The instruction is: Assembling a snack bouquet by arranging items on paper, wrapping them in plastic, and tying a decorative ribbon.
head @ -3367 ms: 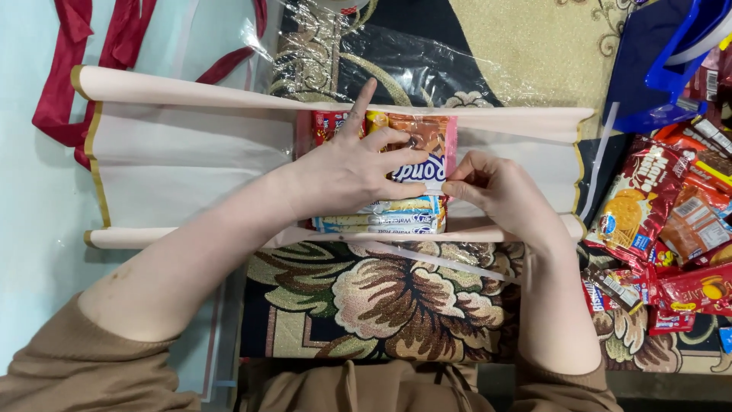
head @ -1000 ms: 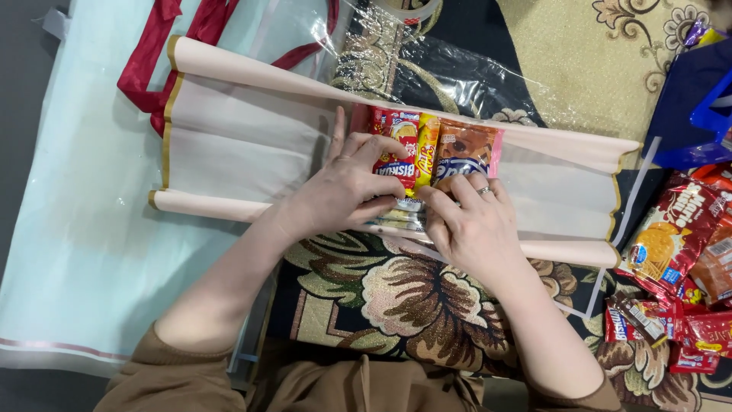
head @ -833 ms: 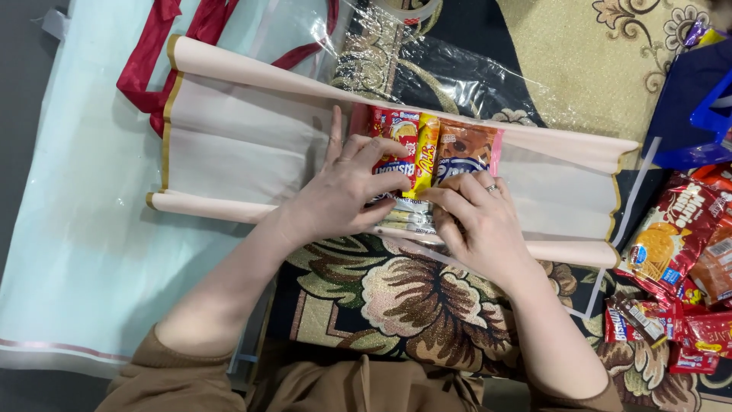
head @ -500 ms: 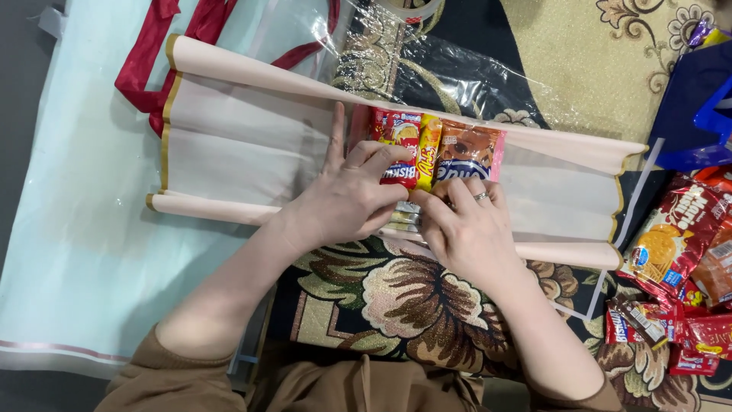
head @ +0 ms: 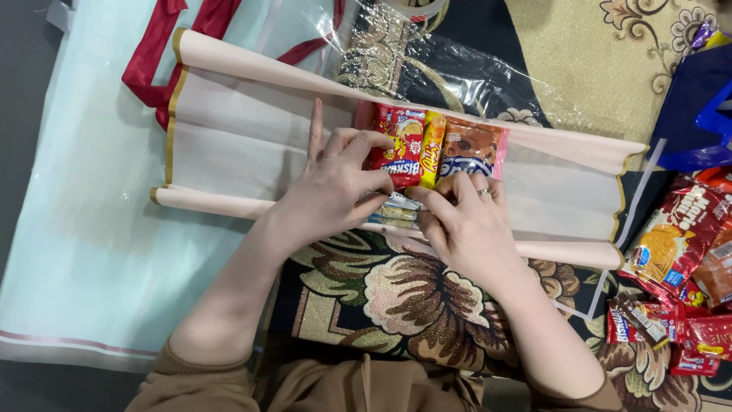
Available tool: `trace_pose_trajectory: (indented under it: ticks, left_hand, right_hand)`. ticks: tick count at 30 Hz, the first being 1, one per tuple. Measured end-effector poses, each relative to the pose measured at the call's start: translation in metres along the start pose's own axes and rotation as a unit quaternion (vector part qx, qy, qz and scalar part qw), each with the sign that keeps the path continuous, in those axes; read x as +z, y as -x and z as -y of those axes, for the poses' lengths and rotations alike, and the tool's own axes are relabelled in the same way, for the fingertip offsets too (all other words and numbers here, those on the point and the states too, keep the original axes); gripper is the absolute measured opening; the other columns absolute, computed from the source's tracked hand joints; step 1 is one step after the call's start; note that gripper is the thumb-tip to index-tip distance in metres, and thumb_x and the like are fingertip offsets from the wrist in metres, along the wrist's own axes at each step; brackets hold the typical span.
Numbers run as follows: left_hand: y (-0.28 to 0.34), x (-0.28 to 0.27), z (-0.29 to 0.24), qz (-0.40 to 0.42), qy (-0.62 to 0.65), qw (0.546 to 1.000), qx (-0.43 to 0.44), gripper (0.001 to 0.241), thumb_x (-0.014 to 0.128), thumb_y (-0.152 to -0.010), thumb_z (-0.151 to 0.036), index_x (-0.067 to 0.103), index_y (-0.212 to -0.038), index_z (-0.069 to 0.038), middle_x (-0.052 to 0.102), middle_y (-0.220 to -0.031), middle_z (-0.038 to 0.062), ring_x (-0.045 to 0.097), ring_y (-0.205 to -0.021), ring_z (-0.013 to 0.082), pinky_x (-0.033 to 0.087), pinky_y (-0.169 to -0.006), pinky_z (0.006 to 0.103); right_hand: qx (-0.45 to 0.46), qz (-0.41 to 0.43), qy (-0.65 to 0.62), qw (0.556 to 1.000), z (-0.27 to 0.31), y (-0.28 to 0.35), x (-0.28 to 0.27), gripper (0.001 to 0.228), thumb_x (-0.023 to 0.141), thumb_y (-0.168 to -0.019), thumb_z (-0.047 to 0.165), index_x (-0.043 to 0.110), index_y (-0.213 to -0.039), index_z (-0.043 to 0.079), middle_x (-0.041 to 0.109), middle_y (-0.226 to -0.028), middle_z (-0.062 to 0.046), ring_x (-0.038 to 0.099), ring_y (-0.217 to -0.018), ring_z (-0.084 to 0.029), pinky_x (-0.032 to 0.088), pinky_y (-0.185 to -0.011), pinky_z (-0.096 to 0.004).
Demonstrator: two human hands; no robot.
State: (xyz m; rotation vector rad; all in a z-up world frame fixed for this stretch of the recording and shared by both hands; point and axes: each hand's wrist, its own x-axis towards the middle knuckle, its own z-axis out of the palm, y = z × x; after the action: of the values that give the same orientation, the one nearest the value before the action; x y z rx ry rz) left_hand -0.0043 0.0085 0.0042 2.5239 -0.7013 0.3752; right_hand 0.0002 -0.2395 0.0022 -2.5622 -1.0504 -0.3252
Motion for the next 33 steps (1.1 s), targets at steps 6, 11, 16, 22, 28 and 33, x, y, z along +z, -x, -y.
trace_pose_trajectory:
  ticks: [6, 11, 16, 22, 28, 33]
  left_hand:
    - [0.0, 0.012, 0.003, -0.03, -0.018, 0.999, 0.022, 0.012, 0.082, -0.085, -0.02, 0.071, -0.09, -0.021, 0.057, -0.125, 0.001, 0.049, -0.119, 0.0252, 0.002, -0.116, 0.0779]
    - [0.0, 0.002, -0.001, -0.025, -0.009, 0.999, 0.039, 0.015, 0.082, -0.086, -0.024, 0.071, -0.095, -0.022, 0.058, -0.125, 0.0, 0.051, -0.12, 0.0241, -0.002, -0.116, 0.0778]
    - [0.003, 0.003, 0.002, -0.007, -0.013, 0.998, 0.059, 0.029, 0.086, -0.081, -0.038, 0.069, -0.098, -0.022, 0.057, -0.13, 0.001, 0.049, -0.122, 0.0254, -0.006, -0.114, 0.0798]
    - [0.003, 0.004, -0.009, -0.064, -0.152, 0.983, 0.083, 0.032, 0.087, -0.084, -0.024, 0.066, -0.106, -0.015, 0.061, -0.132, 0.007, 0.058, -0.117, 0.0234, 0.004, -0.112, 0.0854]
    - [0.002, 0.007, -0.018, 0.062, -0.158, 0.984, 0.061, 0.087, 0.021, -0.105, -0.072, 0.026, -0.164, -0.009, 0.016, -0.169, 0.007, 0.008, -0.156, 0.0207, -0.003, -0.113, 0.0777]
    - [0.008, 0.02, -0.02, -0.008, -0.225, 0.972, 0.073, 0.077, 0.077, -0.092, -0.054, 0.057, -0.151, -0.009, 0.05, -0.159, 0.004, 0.041, -0.149, 0.0172, 0.014, -0.12, 0.0697]
  right_hand:
    - [-0.017, -0.022, -0.125, 0.992, -0.01, 0.003, -0.016, 0.016, 0.072, -0.094, 0.015, 0.078, -0.109, 0.018, 0.063, -0.097, -0.006, 0.058, -0.09, -0.024, 0.042, -0.088, -0.038]
    - [-0.017, -0.036, -0.091, 0.995, -0.016, 0.003, -0.011, 0.012, 0.076, -0.095, 0.019, 0.079, -0.106, 0.017, 0.063, -0.095, -0.006, 0.056, -0.087, -0.022, 0.044, -0.085, -0.037]
    - [-0.001, -0.007, -0.174, 0.985, -0.015, -0.001, -0.026, 0.036, 0.088, -0.081, 0.024, 0.077, -0.113, 0.012, 0.063, -0.1, -0.01, 0.053, -0.09, -0.025, 0.043, -0.085, -0.04]
    - [-0.023, -0.027, -0.051, 0.998, -0.021, 0.005, -0.019, 0.027, 0.082, -0.089, 0.034, 0.078, -0.112, 0.02, 0.061, -0.102, -0.006, 0.051, -0.089, -0.023, 0.041, -0.086, -0.038]
    - [-0.033, 0.029, 0.025, 0.999, -0.009, 0.004, -0.019, 0.086, 0.044, -0.099, 0.065, 0.039, -0.158, 0.003, 0.037, -0.163, -0.028, 0.041, -0.15, -0.044, 0.034, -0.12, -0.06]
    - [-0.053, 0.078, 0.134, 0.986, -0.001, 0.009, -0.008, 0.094, 0.043, -0.096, 0.071, 0.037, -0.16, 0.002, 0.04, -0.163, -0.023, 0.037, -0.152, -0.037, 0.026, -0.126, -0.052]
